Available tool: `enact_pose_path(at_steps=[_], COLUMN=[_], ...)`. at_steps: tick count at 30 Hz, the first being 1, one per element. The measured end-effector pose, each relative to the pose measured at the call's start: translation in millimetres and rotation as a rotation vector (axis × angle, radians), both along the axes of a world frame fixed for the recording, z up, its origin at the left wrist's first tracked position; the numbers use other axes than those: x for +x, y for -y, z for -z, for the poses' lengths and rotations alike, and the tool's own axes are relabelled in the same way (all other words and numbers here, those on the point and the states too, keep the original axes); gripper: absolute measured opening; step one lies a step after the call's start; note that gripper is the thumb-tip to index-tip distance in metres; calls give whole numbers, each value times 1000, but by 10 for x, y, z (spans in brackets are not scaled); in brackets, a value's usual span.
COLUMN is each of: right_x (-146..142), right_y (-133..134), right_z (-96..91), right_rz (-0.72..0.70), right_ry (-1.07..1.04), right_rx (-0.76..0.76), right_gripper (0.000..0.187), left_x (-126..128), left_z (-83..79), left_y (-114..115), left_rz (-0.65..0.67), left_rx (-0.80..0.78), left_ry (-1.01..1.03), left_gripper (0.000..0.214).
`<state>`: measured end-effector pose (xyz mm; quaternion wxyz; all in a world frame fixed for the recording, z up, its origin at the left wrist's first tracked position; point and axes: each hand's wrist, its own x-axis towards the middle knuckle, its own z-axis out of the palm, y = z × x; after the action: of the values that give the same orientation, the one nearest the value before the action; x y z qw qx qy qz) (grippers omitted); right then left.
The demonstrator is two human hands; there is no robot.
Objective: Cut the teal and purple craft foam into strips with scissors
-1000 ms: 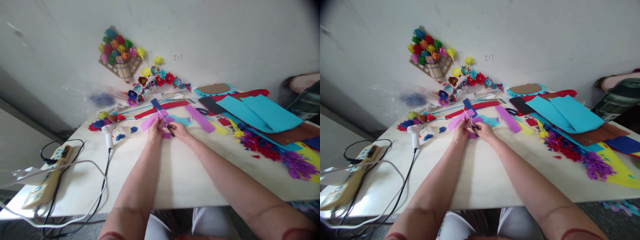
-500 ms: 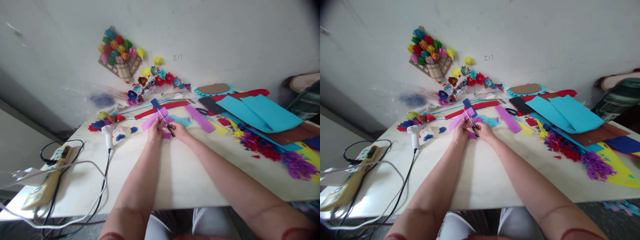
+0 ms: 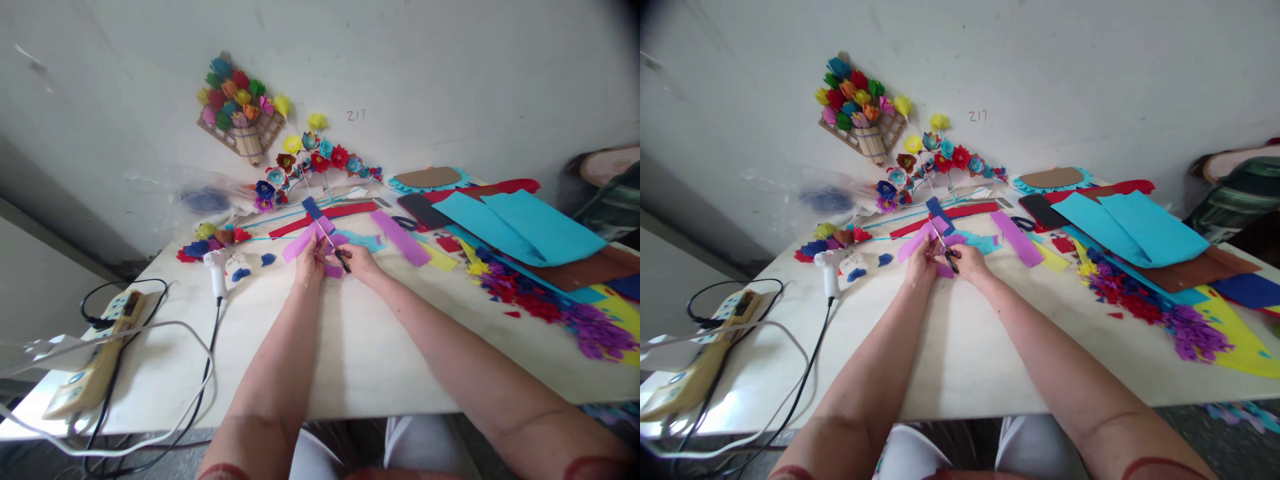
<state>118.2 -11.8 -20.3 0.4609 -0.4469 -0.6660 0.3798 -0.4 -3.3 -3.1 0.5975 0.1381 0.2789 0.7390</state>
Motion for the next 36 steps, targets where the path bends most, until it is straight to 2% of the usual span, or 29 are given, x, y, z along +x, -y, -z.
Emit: enact_pose_path(at_steps=[5,14,17,22,26,36], right_x=[2,19,39,76,90,100], right_y=[-5,-14,50,215,296,280], right_z=[11,34,-27,-237,-358,-336], right_rz=[1,-28,-68,-107,-106,-106], right_ry=[-42,-104,-151,-241,-271,-294], right_rx=[-26,-104,-166,-297,-335,-329], right_gripper=[42,36,34,33,33,37], left_x=[-15,-11,-11,-2,7,37], left_z=[19,-66,-78,-82,-89,-103], left_y=[-21,34,49,67,73,94], left_rz=[-2,-87,-60,-27,-5,21], left_rx=[-48,-58,-43,-15,-7,11], left_ry=[-4,19,9,-24,-40,-66], left_gripper=[3,11,11,8,9,10])
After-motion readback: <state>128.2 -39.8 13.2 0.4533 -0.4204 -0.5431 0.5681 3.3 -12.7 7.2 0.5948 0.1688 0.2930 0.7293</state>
